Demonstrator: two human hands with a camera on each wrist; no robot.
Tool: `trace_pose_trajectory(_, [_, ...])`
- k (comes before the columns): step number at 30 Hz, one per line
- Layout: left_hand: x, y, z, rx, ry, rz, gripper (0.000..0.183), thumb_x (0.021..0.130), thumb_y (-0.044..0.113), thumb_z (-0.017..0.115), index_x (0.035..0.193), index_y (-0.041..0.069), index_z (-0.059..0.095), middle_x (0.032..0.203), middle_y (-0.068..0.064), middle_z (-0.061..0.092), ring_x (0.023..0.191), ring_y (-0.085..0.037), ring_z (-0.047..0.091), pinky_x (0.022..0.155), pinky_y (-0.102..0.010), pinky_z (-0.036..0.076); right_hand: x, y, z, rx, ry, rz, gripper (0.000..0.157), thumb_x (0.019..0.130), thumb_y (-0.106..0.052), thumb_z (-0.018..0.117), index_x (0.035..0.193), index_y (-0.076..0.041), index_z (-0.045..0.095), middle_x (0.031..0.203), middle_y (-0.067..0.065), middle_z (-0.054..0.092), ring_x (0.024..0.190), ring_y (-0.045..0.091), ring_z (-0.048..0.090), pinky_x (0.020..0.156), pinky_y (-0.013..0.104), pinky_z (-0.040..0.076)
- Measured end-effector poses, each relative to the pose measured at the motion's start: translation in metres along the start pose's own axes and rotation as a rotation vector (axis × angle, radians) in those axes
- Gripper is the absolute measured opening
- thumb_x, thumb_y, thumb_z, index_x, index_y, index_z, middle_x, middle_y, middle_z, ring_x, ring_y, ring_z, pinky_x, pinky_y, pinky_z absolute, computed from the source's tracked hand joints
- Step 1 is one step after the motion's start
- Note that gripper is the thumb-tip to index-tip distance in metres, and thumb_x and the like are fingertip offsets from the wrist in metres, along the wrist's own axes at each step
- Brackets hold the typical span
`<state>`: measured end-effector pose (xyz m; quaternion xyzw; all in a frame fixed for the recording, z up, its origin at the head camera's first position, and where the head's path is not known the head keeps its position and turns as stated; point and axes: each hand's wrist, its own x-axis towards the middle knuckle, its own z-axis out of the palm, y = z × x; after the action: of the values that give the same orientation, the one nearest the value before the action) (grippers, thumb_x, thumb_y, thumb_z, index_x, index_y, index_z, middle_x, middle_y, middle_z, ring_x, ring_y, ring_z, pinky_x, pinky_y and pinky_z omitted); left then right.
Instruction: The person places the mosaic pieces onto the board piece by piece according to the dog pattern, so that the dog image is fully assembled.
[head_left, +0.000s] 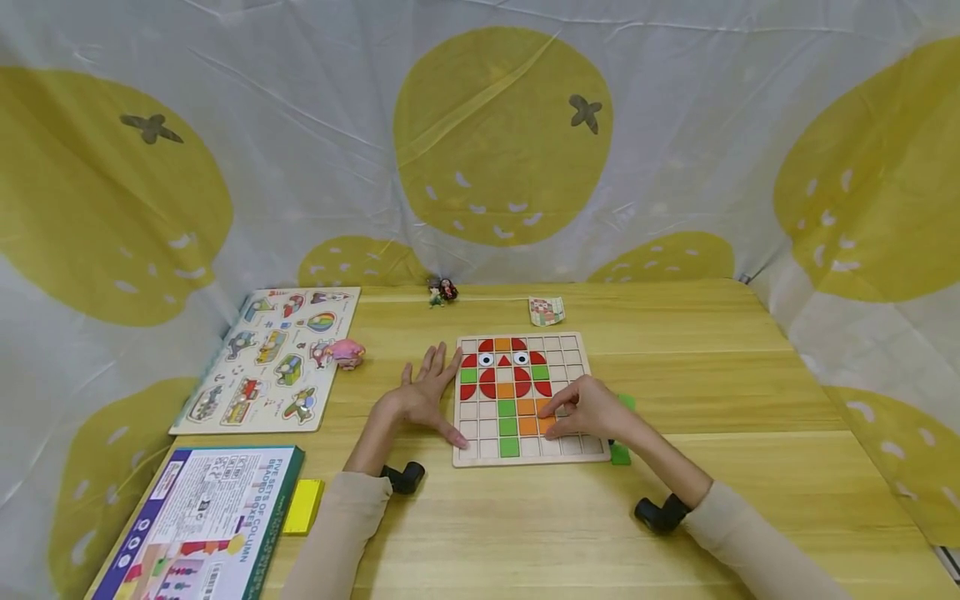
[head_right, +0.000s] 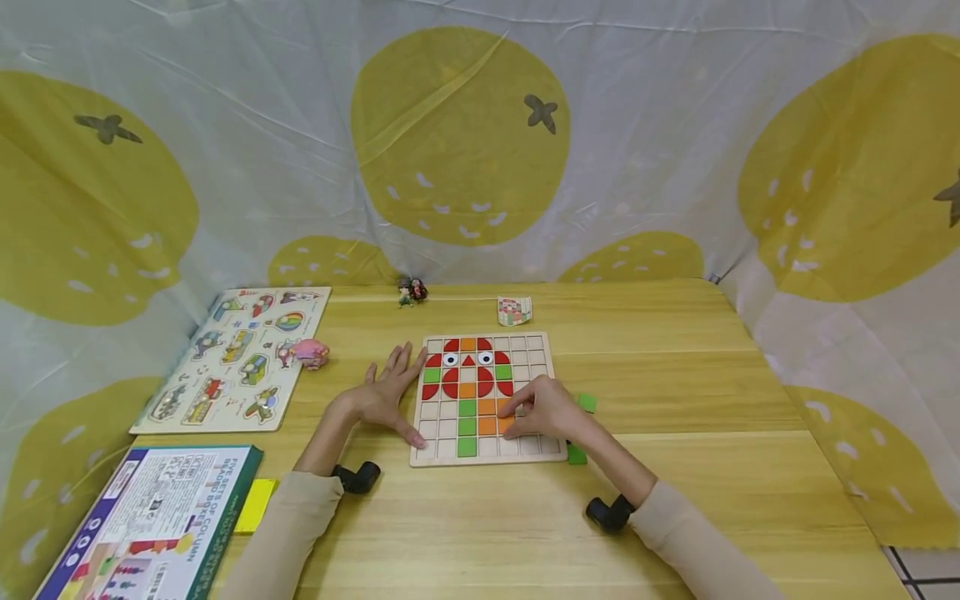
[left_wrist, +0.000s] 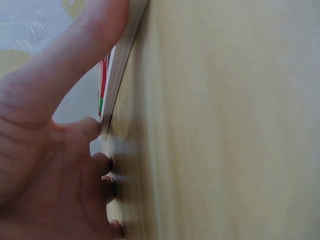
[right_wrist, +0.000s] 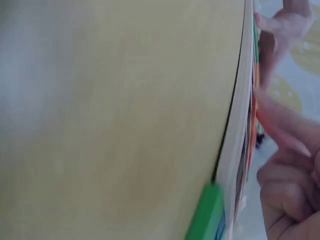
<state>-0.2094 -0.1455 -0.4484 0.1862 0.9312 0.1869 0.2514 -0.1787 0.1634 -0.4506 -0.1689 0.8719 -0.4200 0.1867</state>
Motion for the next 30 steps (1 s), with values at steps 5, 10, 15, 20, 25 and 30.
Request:
trace_pose_trajectory(5, [0.001,0.001,0.000,0.002,0.000,0.002,0.144,0.054,0.059,0.087,0.156,0.020,-0.008,0.161,-0.015,-0.021,0.149,-0.034,-0.020,0.115,-0.067,-0.008,-0.013,0.015,-0.031,-0.011,0.071,0.069,0.025,0.078,-0.026,0.080,0.101,-0.017,0.077,0.056,-0.005,0.032,0.052,0.010,0.029,0.048,0.020,0.024])
trace_pose_trajectory(10, [0.002,0.000,0.001,0.007,0.004,-0.003,0.145,0.053,0.060,0.087,0.156,0.020,-0.008,0.161,-0.015,-0.021,0.149,-0.034,-0.019,0.115,-0.067,-0.007,-0.032,0.039,-0.063,-0.034,0.111,0.110,0.030,0.079,-0.018,0.079,0.107,-0.008,0.074,0.058,-0.002,0.033,0.053,0.010,0.030,0.050,0.023,0.026])
trace_pose_trajectory(15, [0.003,-0.001,0.001,0.019,0.003,-0.007,0.145,0.053,0.061,0.086,0.156,0.021,-0.009,0.161,-0.015,-0.022,0.149,-0.035,-0.019,0.115,-0.067,-0.007,-0.038,0.051,-0.070,-0.053,0.072,0.127,0.033,0.075,-0.020,0.082,0.106,-0.009,0.075,0.060,-0.002,0.031,0.056,0.010,0.029,0.052,0.023,0.024])
trace_pose_trajectory(20, [0.002,-0.002,0.001,0.013,0.008,0.003,0.145,0.053,0.060,0.086,0.156,0.020,-0.008,0.161,-0.016,-0.021,0.149,-0.035,-0.019,0.114,-0.068,-0.007,-0.032,0.050,-0.064,-0.007,0.023,0.127,0.029,0.074,-0.017,0.083,0.100,-0.007,0.075,0.059,-0.002,0.036,0.052,0.008,0.027,0.050,0.022,0.023])
trace_pose_trajectory(25, [0.001,-0.001,0.001,0.004,0.013,0.012,0.145,0.054,0.057,0.088,0.156,0.020,-0.008,0.160,-0.016,-0.021,0.149,-0.035,-0.020,0.114,-0.067,-0.007,-0.024,0.053,-0.062,0.025,-0.004,0.136,0.024,0.072,-0.018,0.085,0.093,-0.010,0.076,0.056,-0.002,0.043,0.051,0.009,0.030,0.049,0.020,0.025])
trace_pose_trajectory(30, [0.000,-0.001,0.001,0.007,0.015,0.013,0.145,0.054,0.058,0.087,0.156,0.019,-0.008,0.160,-0.016,-0.021,0.149,-0.035,-0.019,0.114,-0.068,-0.007,-0.021,0.059,-0.070,-0.009,0.017,0.131,0.024,0.073,-0.020,0.084,0.092,-0.009,0.076,0.056,-0.003,0.041,0.051,0.009,0.029,0.050,0.021,0.026])
